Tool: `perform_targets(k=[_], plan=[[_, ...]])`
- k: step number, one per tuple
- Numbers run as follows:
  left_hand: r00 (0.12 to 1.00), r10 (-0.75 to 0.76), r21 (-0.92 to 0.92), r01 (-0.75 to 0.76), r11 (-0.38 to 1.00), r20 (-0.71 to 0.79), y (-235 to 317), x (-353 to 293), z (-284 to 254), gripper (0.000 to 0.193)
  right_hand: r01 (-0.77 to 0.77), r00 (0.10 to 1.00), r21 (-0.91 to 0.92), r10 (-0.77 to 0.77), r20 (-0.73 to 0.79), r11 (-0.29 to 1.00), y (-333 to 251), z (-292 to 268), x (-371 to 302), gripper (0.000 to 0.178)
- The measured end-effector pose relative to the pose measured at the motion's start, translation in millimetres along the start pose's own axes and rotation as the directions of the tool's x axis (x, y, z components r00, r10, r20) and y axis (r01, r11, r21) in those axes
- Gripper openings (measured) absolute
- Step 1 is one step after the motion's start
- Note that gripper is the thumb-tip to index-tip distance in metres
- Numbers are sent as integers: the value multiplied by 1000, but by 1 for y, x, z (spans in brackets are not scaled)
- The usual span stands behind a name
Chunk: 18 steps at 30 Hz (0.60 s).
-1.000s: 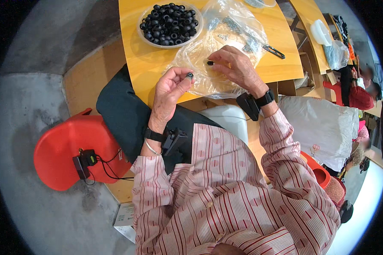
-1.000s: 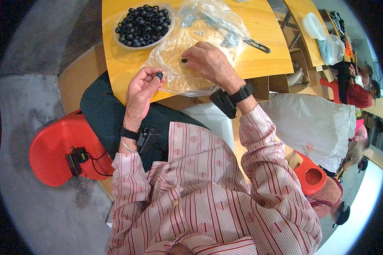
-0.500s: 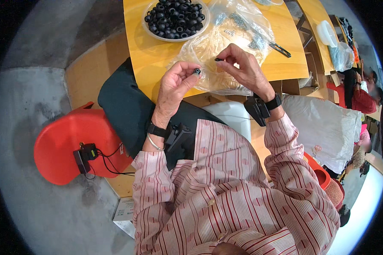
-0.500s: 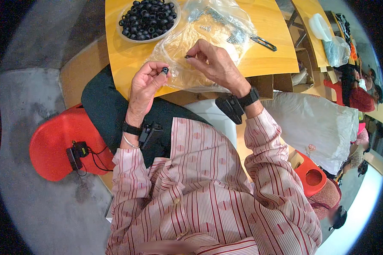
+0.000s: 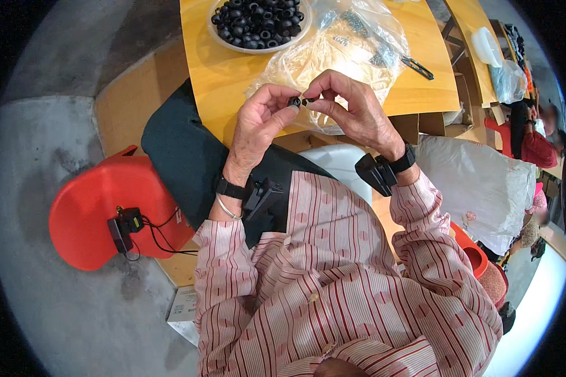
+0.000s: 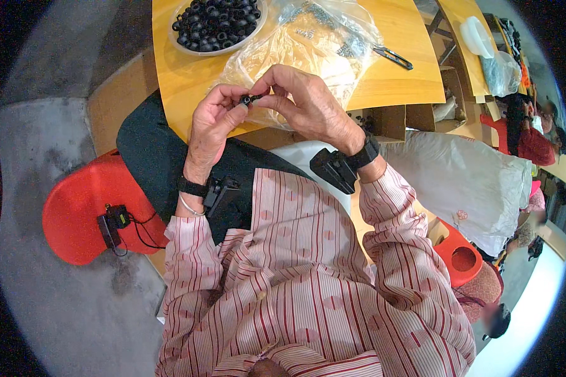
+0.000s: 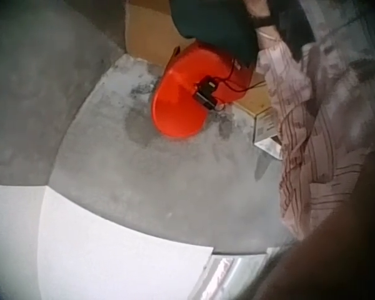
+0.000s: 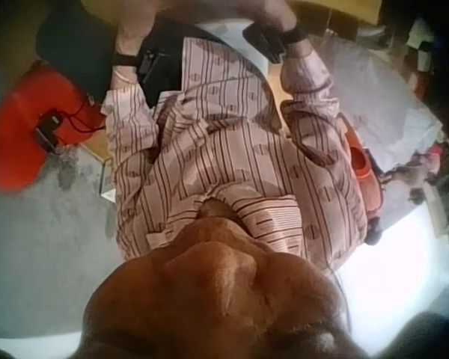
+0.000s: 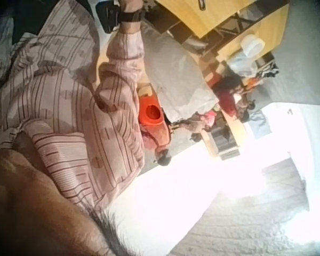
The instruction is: The person assembles small black plastic rings and plastic pins by hand, taking the components from storage bins and plastic bags.
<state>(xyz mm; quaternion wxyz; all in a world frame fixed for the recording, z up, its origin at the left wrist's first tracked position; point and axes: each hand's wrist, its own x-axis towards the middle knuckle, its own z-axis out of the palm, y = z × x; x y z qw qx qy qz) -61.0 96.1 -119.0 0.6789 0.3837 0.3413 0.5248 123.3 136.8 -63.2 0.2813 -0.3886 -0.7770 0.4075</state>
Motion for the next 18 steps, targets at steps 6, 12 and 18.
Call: perform_targets(k=[6,12,18], plan=[[1000,-1,-8,1,1000,18,0,-2,-5,24,28,1000,-55,-28,7,998,-2,5,1,15],[999,9,-4,-9,1000,31,-1,-4,-11,25,42,999,-58,-42,1,997,-1,12,1,15],[999,11,11,-11,1000,40,-3,-7,-16,24,49,999,-59,-49,4,997,1,18,1,16]])
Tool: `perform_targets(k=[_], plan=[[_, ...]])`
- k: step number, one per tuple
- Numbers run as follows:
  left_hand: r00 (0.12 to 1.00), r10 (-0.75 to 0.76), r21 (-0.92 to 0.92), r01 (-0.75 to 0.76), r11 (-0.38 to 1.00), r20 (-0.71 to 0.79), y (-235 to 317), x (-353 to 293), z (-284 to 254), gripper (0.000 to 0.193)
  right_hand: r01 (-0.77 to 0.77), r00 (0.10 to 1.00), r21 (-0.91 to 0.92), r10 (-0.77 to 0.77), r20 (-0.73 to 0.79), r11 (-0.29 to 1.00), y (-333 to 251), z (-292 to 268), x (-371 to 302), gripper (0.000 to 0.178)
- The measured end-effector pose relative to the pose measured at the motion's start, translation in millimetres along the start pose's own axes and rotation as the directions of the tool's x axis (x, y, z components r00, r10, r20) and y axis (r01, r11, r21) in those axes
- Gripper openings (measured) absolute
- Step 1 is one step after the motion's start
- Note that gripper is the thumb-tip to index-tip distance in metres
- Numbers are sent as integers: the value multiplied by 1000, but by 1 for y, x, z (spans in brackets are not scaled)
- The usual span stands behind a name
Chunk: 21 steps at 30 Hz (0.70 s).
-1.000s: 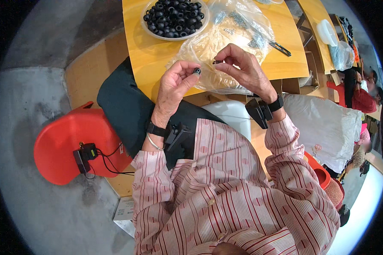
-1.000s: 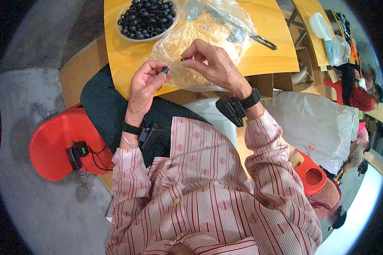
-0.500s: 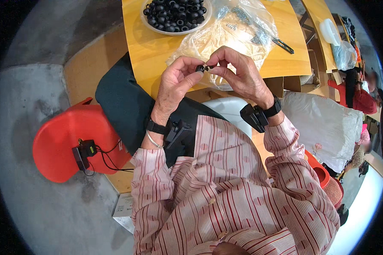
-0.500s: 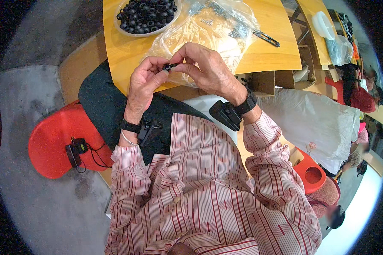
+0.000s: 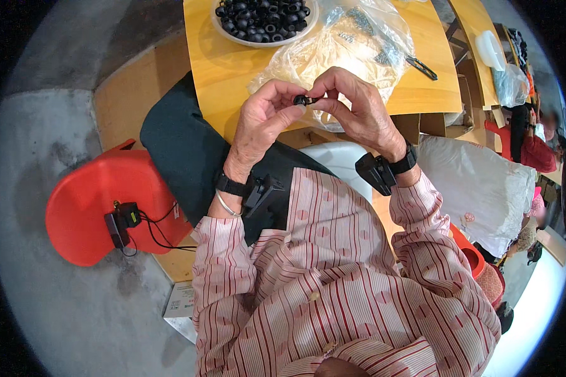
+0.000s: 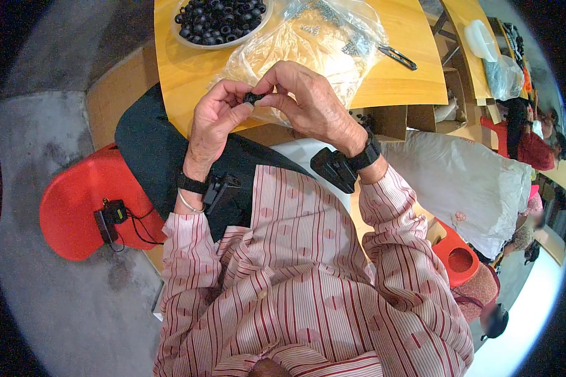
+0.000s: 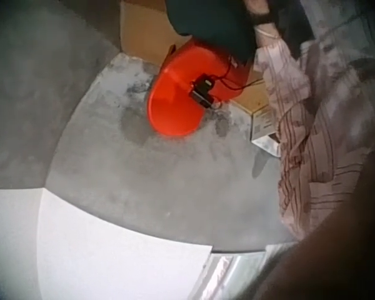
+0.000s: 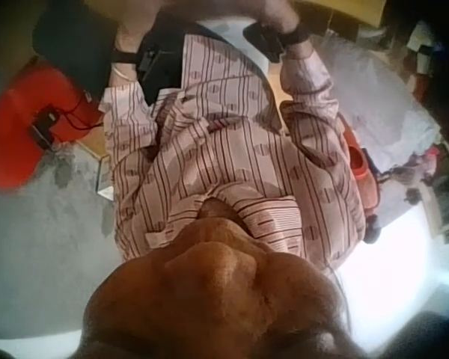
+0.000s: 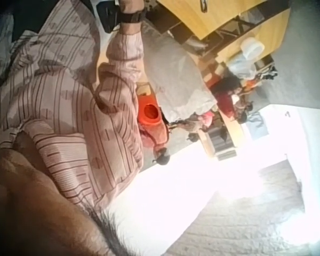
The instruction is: The person assembles small black plastic rings and plastic pins by hand, taking the components from storage bins and plastic bags.
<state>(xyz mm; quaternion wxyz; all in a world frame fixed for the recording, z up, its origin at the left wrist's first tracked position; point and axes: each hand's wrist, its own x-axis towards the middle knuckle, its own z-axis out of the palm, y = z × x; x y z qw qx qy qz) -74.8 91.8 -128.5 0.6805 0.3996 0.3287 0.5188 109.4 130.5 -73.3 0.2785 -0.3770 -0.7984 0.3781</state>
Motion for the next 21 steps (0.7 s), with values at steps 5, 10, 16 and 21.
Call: perform_targets(k=[5,10,16,21], plan=[[1000,3,0,-3,1000,9,-2,-1,-3,26,-7,1000,6,7,14,1000,0,3,0,16],[1000,9,-28,-9,1000,20,-3,-1,-5,26,-6,1000,41,5,23,999,1,6,-1,15],[999,28,1,-28,1000,33,-3,-2,-5,26,-16,1000,99,15,15,995,11,11,-5,17],[1000,15,21,-15,1000,21,-5,-3,-3,25,-112,994,309,111,22,944,16,15,-12,16]])
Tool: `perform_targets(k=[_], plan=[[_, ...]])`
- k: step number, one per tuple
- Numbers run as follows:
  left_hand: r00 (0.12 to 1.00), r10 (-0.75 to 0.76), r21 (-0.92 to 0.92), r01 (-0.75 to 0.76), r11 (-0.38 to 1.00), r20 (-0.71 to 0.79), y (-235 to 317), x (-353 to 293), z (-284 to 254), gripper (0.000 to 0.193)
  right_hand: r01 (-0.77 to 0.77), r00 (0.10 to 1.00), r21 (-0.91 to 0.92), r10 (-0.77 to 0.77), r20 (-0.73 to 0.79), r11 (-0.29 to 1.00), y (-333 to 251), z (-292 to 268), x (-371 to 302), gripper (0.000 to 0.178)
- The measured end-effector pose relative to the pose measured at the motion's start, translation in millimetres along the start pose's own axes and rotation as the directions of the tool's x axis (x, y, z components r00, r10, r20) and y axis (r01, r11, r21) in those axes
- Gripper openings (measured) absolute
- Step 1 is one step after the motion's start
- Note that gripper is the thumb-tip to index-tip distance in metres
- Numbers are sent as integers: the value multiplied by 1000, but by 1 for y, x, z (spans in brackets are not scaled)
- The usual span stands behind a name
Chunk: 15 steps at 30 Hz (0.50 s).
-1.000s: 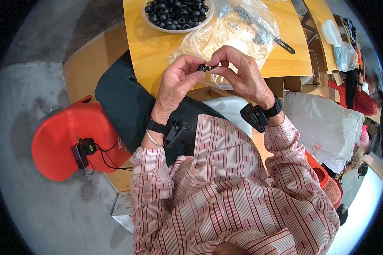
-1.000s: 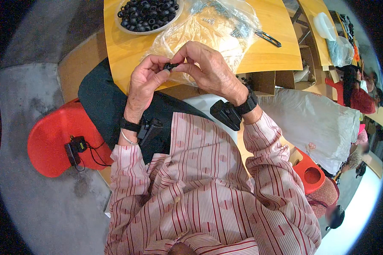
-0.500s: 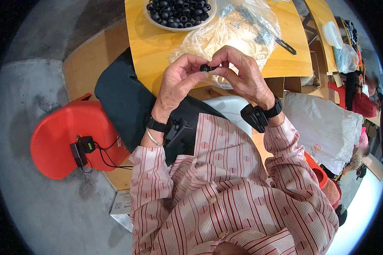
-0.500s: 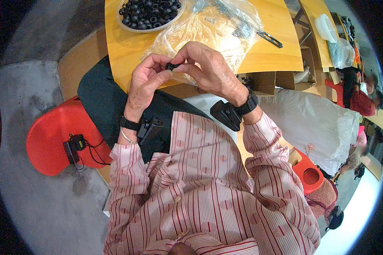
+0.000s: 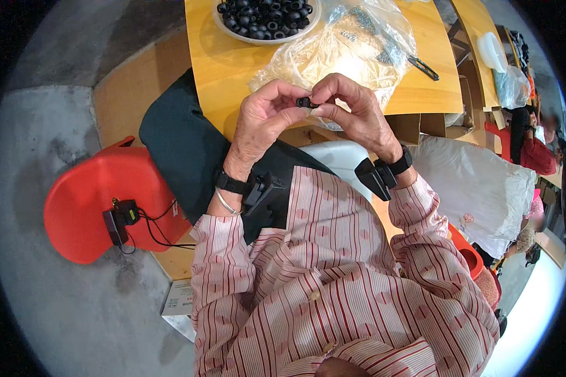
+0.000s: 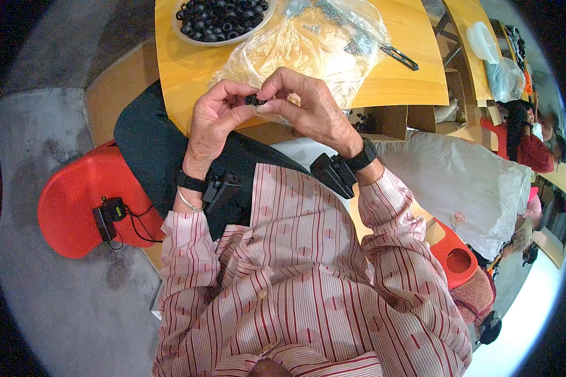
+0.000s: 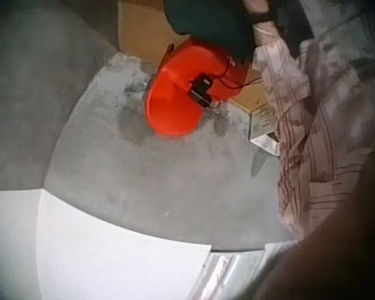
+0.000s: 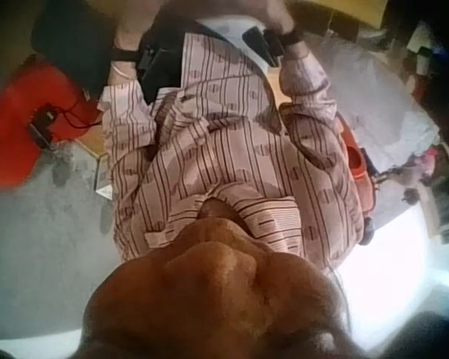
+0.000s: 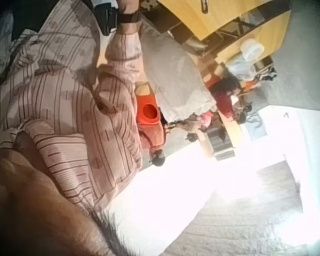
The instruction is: The person assembles small black plastic rings and plastic pins by hand, taking the components from storage bins and plastic bags.
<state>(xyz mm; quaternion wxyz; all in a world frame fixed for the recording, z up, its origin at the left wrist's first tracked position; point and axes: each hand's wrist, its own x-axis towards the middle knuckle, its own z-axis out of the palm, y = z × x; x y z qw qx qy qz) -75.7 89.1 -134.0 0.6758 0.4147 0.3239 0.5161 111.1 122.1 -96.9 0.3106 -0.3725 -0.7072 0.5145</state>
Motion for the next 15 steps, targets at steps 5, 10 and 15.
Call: perform_targets(k=[5,10,15], plan=[[999,-32,-20,32,999,21,-1,0,-1,27,-3,1000,34,3,-5,999,3,0,-3,16],[999,-21,-21,21,1000,25,-3,0,2,26,20,999,-67,-22,-23,998,-3,0,-6,18],[1000,-14,-17,14,1000,3,0,-1,7,25,34,997,-258,-50,-54,966,-7,2,-8,20]])
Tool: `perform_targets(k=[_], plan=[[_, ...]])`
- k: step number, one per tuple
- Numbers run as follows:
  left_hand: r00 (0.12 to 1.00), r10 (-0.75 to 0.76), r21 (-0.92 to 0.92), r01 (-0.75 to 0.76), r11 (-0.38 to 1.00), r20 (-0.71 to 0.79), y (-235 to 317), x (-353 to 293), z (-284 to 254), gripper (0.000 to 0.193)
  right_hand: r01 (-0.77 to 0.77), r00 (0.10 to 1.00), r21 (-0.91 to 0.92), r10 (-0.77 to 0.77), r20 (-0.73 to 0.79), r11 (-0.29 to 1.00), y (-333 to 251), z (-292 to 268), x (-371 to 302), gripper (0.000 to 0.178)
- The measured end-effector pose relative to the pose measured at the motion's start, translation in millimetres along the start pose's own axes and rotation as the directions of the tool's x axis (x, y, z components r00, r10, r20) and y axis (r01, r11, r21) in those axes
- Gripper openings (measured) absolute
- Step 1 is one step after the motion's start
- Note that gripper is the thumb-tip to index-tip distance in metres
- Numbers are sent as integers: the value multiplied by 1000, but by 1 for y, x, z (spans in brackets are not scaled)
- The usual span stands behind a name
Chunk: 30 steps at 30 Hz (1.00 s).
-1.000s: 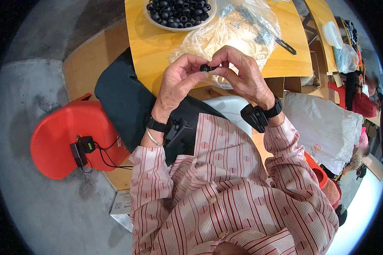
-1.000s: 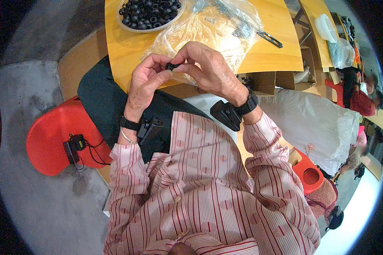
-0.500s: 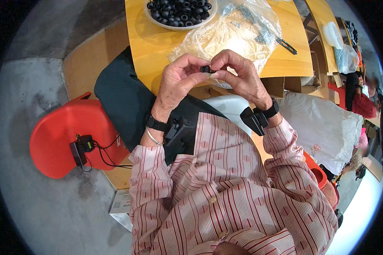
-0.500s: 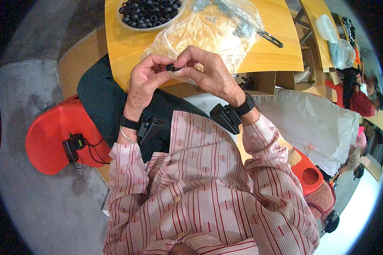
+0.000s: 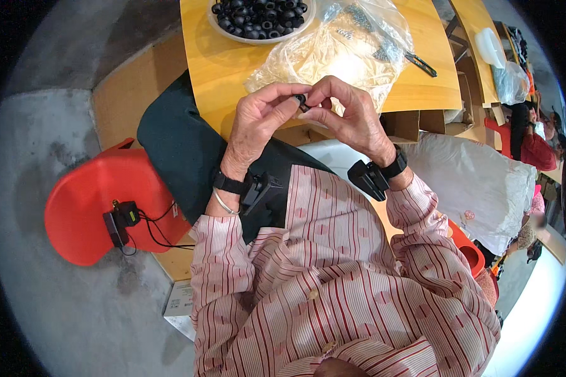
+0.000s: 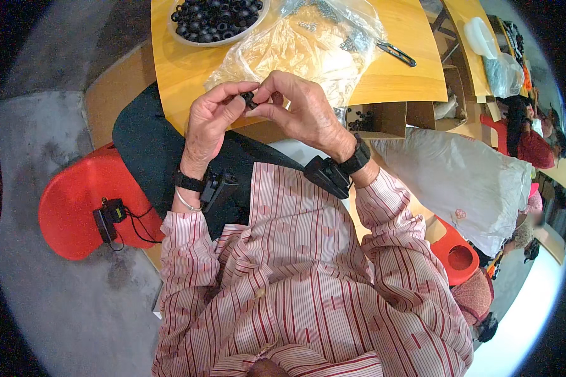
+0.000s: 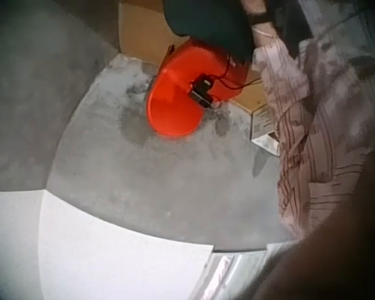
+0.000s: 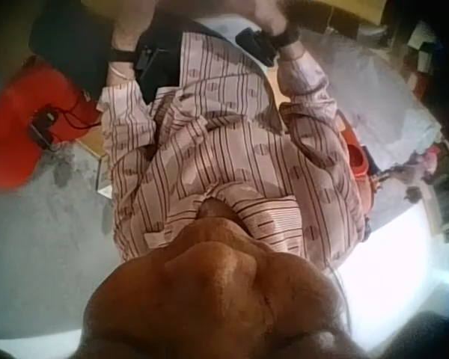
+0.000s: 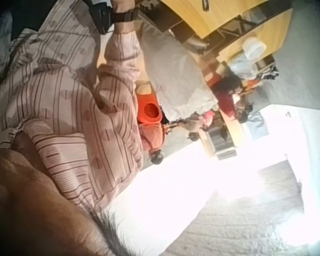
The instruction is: The person assembles small black plastic rings and plastic pins by hand, taking the components from storage bins and plastic bags.
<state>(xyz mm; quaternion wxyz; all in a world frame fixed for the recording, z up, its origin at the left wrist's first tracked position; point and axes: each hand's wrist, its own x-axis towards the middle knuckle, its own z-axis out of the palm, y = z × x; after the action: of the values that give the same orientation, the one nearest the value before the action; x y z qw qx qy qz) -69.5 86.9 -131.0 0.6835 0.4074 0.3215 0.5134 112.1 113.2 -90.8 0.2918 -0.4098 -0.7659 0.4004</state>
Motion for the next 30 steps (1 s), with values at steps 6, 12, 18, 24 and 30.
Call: perform_targets(k=[6,12,18,24,30], plan=[[1000,-8,37,9,999,-17,-1,-1,1,24,-11,1000,-53,11,3,999,-1,1,-4,23],[996,-86,73,84,994,31,1,-2,-3,25,-14,999,-70,16,30,997,-1,1,-6,24],[1000,-24,-21,24,999,9,-2,-2,-2,23,-3,1000,-88,4,12,996,-1,3,-5,26],[999,-27,-27,27,999,-19,-4,0,-5,20,16,1000,-112,-17,-3,994,-1,6,-4,24],[999,-21,-61,19,998,-43,-9,1,-7,19,30,999,-94,-31,-16,995,4,13,-6,19]])
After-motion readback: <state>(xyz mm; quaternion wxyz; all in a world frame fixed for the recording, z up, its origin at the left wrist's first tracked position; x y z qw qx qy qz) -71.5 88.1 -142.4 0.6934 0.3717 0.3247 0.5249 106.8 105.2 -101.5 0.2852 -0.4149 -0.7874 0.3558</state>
